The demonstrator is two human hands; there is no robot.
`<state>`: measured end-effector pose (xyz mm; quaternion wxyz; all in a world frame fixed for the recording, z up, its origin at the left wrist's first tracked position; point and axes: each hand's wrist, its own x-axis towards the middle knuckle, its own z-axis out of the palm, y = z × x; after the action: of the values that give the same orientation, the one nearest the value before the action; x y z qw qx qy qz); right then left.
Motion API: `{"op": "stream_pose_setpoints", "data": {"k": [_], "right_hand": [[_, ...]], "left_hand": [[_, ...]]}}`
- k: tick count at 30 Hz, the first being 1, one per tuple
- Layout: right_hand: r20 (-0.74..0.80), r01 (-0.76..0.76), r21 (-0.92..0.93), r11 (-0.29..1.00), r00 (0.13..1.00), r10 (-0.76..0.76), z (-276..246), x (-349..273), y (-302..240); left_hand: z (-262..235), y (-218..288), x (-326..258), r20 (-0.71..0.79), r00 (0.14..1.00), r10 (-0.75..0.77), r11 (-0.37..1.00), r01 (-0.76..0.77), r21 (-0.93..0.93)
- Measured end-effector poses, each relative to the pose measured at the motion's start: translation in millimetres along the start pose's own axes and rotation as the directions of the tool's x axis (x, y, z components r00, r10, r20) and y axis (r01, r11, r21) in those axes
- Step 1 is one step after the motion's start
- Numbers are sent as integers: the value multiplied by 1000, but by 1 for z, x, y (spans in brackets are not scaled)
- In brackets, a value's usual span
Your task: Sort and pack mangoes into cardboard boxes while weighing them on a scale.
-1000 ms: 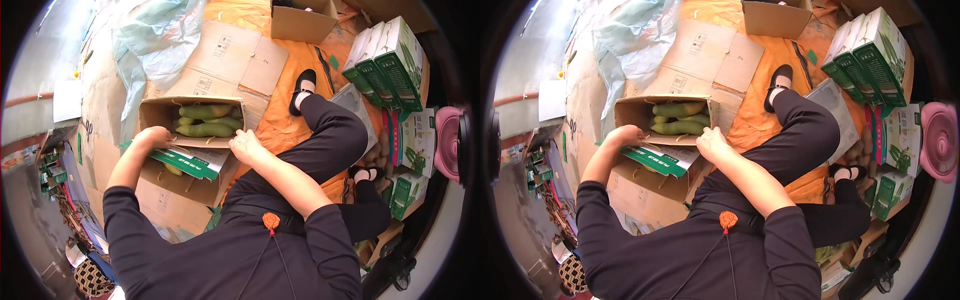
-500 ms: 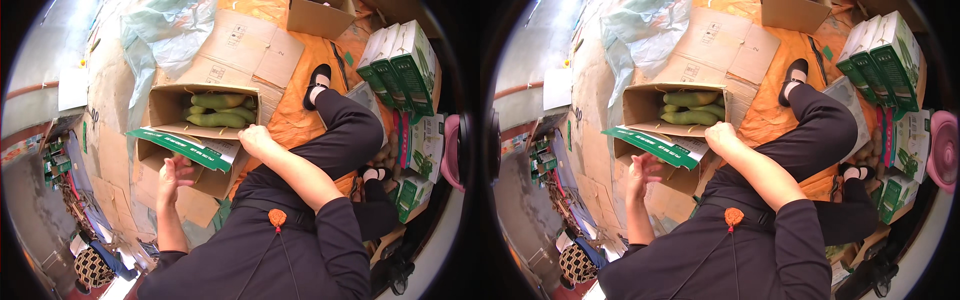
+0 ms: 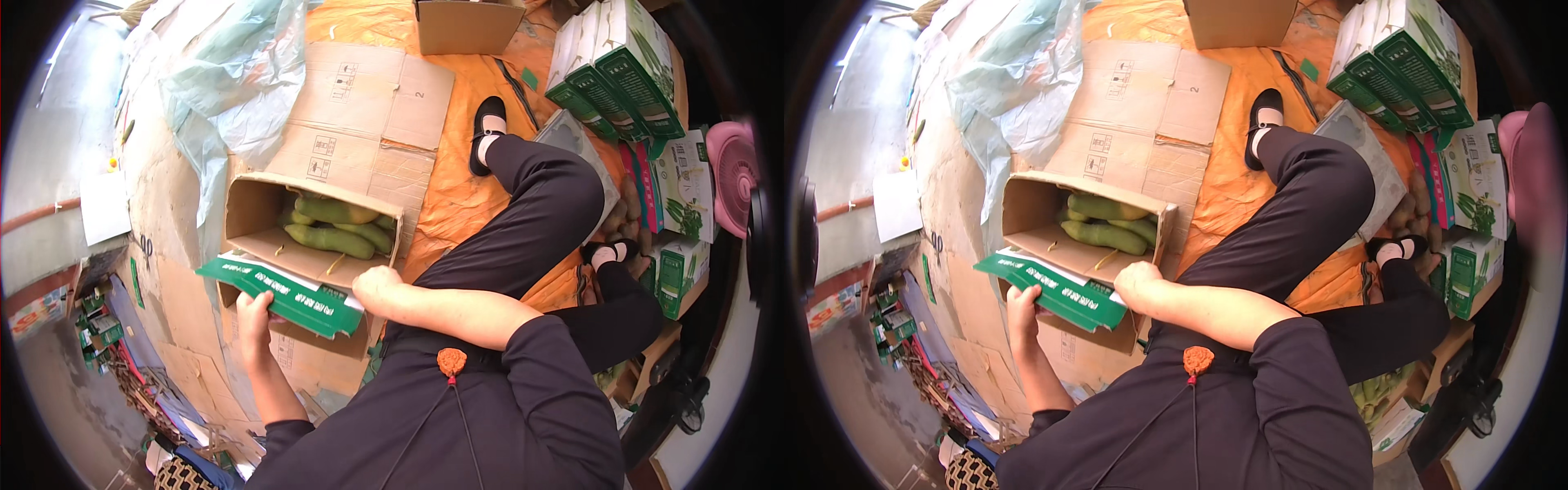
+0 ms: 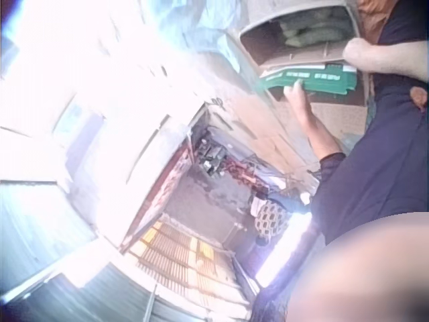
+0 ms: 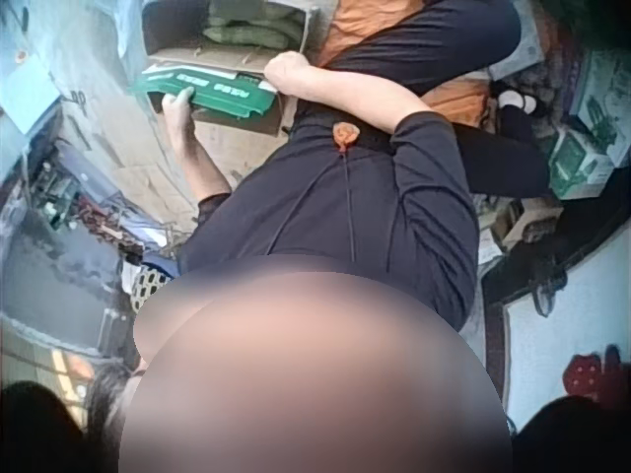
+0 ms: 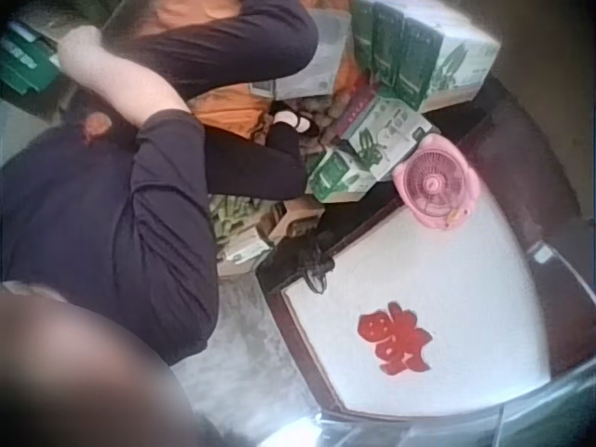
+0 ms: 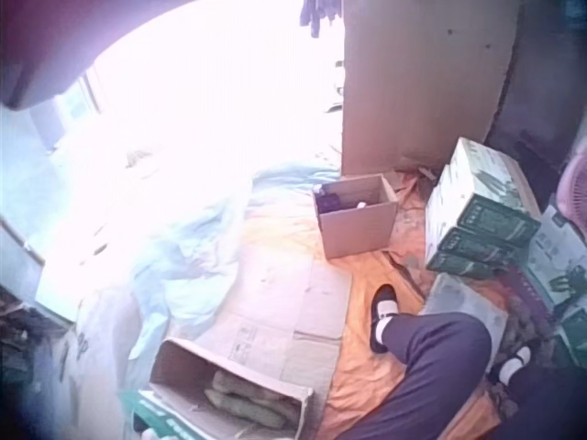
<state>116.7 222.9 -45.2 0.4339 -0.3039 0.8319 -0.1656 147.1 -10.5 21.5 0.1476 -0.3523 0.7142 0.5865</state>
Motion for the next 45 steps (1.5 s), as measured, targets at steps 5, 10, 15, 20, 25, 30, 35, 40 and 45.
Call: {"op": "stream_pose_setpoints", "data": {"k": [5,10,15,20,25,30,35,40,45], "right_hand": [[13,168,-91,981,986,-168,20,2,0],[7,208,-47,977,978,-208,8,0,7],[-52,208,-106,972,975,-214,26,4,-3],[-208,286,-244,927,918,-338,25,-8,6],[-246,341,-229,912,886,-393,32,-4,5],[-186,295,-260,919,919,-348,29,-11,17],[-62,299,-344,890,939,-339,27,-6,30],[-86,353,-391,850,906,-415,30,2,24],[-45,419,-236,877,897,-440,13,2,17]], "left_hand": [[-5,10,-23,-81,997,3,999,0,33],[-32,70,-4,-159,915,372,852,-268,451],[-108,55,148,-53,898,437,430,-157,889],[-66,66,187,-54,932,-358,129,106,986],[-114,19,243,143,924,-354,-114,-195,974],[-117,-4,214,638,730,-247,-403,-676,617],[-124,-37,160,212,926,-313,27,-215,976],[-126,-53,101,-51,960,-276,272,129,954],[-123,-36,117,-128,970,-209,297,188,936]]}}
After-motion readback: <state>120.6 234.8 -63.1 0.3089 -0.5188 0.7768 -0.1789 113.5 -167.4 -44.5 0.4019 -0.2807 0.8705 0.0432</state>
